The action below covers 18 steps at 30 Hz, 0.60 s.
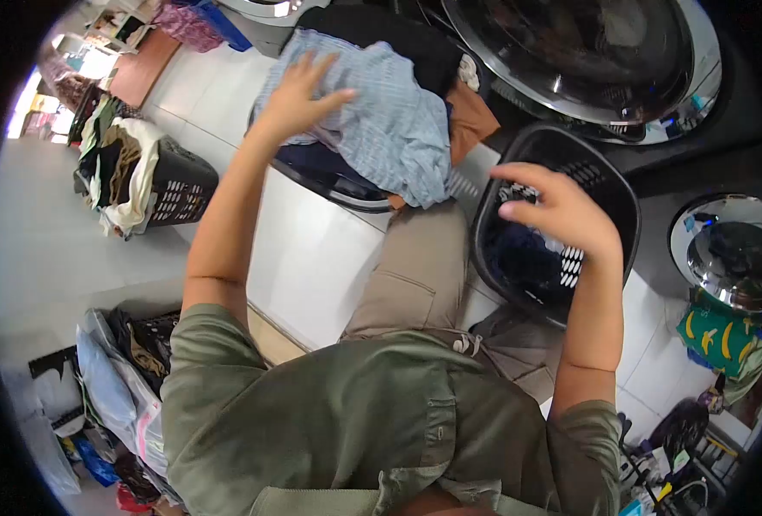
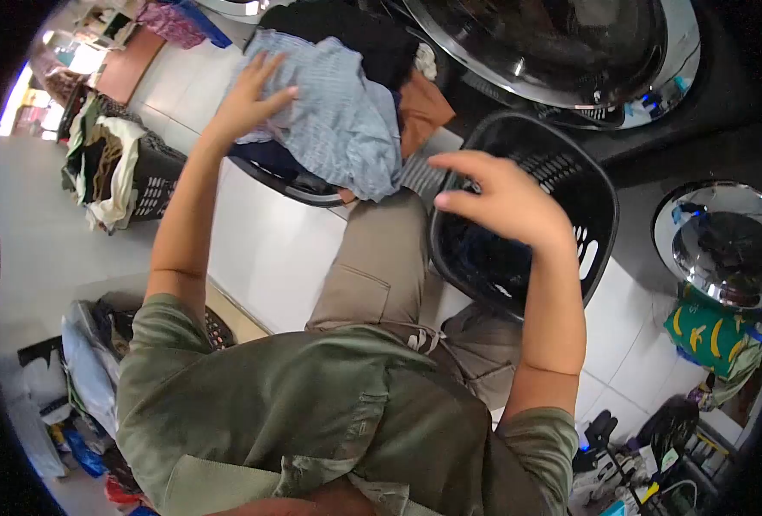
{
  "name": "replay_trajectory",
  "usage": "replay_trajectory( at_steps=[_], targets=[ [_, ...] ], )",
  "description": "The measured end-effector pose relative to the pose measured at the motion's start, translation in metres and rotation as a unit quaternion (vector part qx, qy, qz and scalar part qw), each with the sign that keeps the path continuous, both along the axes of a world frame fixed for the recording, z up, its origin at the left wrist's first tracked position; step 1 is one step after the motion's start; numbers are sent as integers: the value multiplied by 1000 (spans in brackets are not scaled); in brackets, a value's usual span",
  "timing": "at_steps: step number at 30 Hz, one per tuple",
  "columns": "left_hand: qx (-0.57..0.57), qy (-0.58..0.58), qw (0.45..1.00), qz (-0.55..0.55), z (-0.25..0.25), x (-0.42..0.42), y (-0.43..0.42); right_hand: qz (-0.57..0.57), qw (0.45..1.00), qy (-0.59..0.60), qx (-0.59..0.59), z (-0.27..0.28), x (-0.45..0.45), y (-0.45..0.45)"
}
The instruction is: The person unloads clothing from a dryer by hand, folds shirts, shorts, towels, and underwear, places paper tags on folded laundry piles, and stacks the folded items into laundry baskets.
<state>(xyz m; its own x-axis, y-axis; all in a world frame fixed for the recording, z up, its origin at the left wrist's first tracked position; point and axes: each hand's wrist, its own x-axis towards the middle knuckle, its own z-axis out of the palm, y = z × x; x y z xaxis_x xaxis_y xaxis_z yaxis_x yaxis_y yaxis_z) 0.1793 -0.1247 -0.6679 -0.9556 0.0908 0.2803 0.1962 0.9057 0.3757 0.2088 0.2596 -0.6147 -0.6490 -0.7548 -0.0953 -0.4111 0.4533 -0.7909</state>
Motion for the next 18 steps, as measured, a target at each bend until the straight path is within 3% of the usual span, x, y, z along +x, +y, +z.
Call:
replay_trajectory(
  at_steps=[1, 3, 4, 5, 6, 7, 9, 11, 13, 15, 16, 17, 18],
  targets=[
    [4, -14, 1000, -8, -12, -8, 31, -61, 993, -95, -21, -9, -7, 13],
    [-67, -48, 994, 66, -39, -22, 85, -171, 971, -158, -55, -48, -30, 42],
    [-60, -67, 995, 47, -57, -28, 97, -243, 954, -170, -46, -73, -40, 54],
    [-115, -1, 991, 68, -78, -39, 105, -314, 932, -179, -33, -102, -50, 68],
    [-168, 72, 979, 89, -96, -48, 114, -343, 932, -118, 26, -149, -60, 87],
    [-160, 66, 982, 75, -101, -52, 121, -363, 927, -50, 82, -193, -70, 105],
    [-170, 84, 977, 100, -95, -51, 124, -342, 921, -31, 186, -239, -78, 105],
    [-171, 80, 978, 92, -100, -50, 119, -312, 926, -49, 209, -295, -85, 95],
    [-173, 86, 977, 94, -104, -53, 118, -269, 930, 11, 249, -333, -88, 75],
    [-172, 91, 976, 98, -106, -55, 117, -201, 931, -48, 301, -423, -95, 74],
    [-168, 95, 977, 93, -107, -55, 117, -195, 925, -39, 325, -403, -81, 68],
    [-170, 93, 977, 93, -108, -55, 116, -228, 882, -30, 411, -393, -67, 58],
    [-167, 98, 977, 86, -109, -54, 115, -132, 861, -33, 490, -383, -59, 52]
  ],
)
